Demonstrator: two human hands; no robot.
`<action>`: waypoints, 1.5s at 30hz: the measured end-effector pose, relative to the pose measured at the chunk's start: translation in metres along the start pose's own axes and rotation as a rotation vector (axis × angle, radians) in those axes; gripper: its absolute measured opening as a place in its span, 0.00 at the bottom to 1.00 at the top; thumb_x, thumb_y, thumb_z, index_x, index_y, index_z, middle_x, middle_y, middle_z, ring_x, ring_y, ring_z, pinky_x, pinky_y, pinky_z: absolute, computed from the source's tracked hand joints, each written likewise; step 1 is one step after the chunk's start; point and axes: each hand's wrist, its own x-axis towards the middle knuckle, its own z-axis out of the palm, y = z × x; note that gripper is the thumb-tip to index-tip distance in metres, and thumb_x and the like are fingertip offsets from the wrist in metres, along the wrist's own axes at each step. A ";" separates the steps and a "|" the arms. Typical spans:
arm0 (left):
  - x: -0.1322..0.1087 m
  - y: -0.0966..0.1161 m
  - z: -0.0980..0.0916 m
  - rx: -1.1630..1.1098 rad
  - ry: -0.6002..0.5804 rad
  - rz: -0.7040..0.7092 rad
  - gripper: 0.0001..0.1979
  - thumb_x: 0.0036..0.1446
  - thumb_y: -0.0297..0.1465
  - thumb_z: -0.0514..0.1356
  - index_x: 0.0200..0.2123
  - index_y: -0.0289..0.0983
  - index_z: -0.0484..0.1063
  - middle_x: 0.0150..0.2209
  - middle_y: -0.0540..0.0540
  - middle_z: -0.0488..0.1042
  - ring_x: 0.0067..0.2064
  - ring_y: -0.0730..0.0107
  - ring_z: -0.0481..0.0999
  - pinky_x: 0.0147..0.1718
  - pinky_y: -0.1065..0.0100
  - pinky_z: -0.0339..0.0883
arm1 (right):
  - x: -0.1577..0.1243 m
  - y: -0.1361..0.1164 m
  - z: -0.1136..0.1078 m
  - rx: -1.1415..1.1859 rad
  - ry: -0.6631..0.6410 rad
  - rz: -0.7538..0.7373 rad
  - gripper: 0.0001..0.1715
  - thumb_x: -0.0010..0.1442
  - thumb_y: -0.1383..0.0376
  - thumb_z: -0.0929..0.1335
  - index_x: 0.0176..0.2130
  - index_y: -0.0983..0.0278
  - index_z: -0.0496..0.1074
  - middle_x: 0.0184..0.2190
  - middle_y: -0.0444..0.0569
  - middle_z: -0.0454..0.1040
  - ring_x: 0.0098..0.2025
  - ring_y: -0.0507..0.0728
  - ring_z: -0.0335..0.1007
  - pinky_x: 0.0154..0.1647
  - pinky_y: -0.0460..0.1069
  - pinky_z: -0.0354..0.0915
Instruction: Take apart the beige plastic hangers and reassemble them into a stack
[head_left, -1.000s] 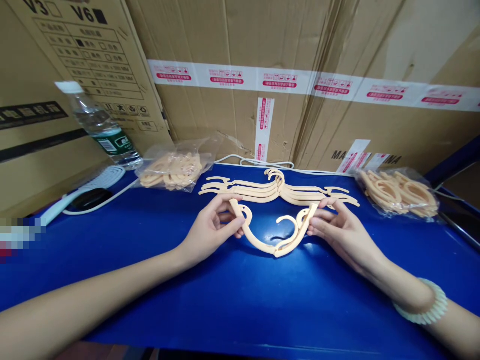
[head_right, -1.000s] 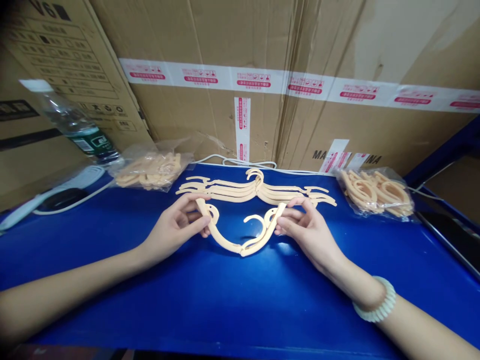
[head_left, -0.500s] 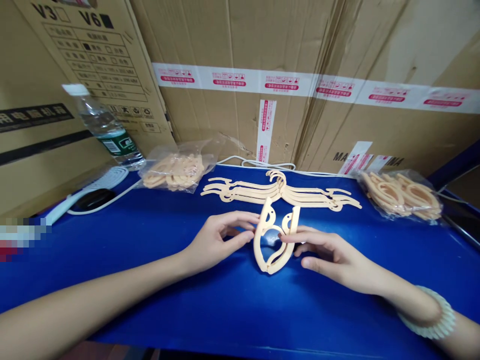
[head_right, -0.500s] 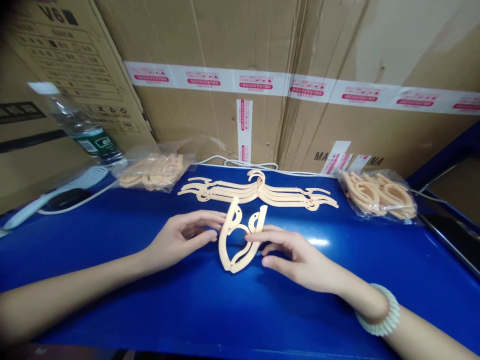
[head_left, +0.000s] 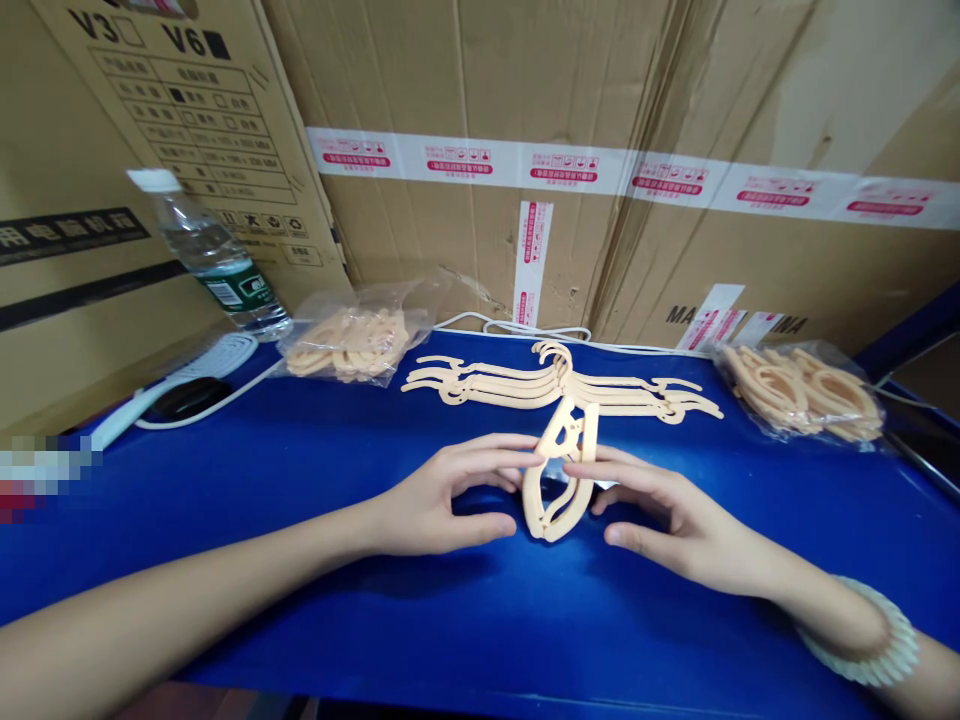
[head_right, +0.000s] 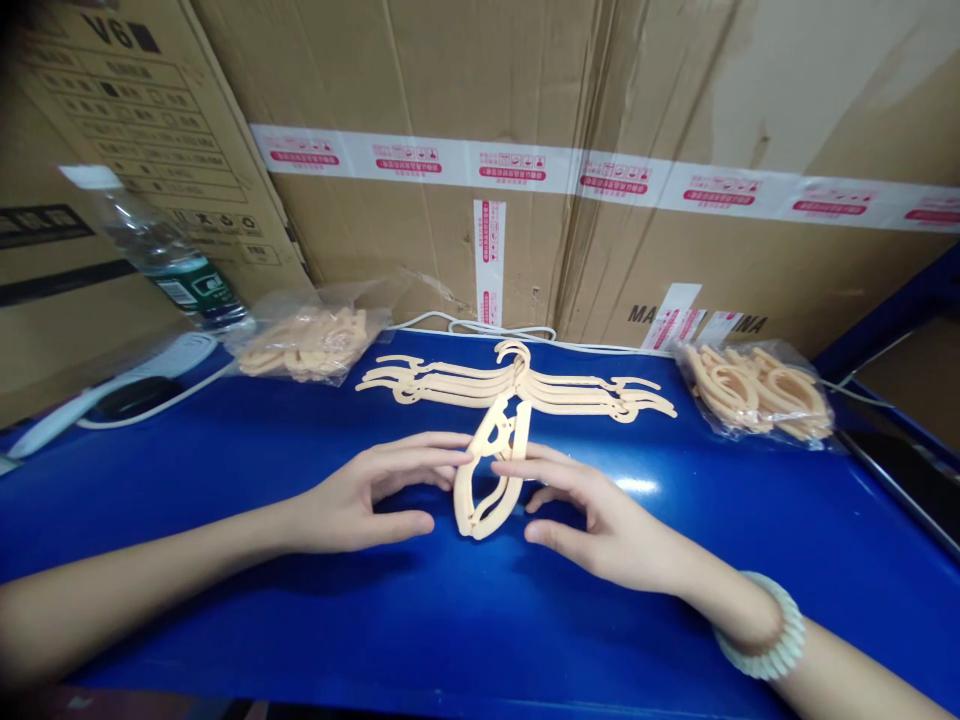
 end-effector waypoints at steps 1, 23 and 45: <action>0.000 0.000 0.000 -0.046 0.003 -0.023 0.29 0.59 0.23 0.66 0.63 0.45 0.70 0.67 0.38 0.63 0.56 0.61 0.77 0.56 0.58 0.75 | 0.000 0.000 0.000 -0.001 0.005 -0.003 0.27 0.67 0.60 0.71 0.64 0.53 0.69 0.67 0.54 0.64 0.66 0.64 0.62 0.59 0.56 0.71; -0.004 0.004 0.006 0.511 -0.094 -0.005 0.36 0.60 0.32 0.66 0.69 0.38 0.60 0.69 0.36 0.61 0.70 0.50 0.61 0.68 0.48 0.58 | 0.005 0.010 0.002 -0.403 0.062 -0.180 0.25 0.73 0.64 0.64 0.66 0.55 0.62 0.60 0.54 0.70 0.61 0.60 0.67 0.61 0.58 0.68; -0.005 0.007 0.010 0.727 -0.045 0.130 0.08 0.66 0.28 0.58 0.48 0.37 0.70 0.50 0.41 0.75 0.53 0.60 0.74 0.61 0.52 0.60 | 0.002 0.000 -0.008 -0.636 -0.012 -0.289 0.16 0.71 0.67 0.63 0.54 0.61 0.75 0.43 0.54 0.77 0.49 0.62 0.70 0.49 0.58 0.71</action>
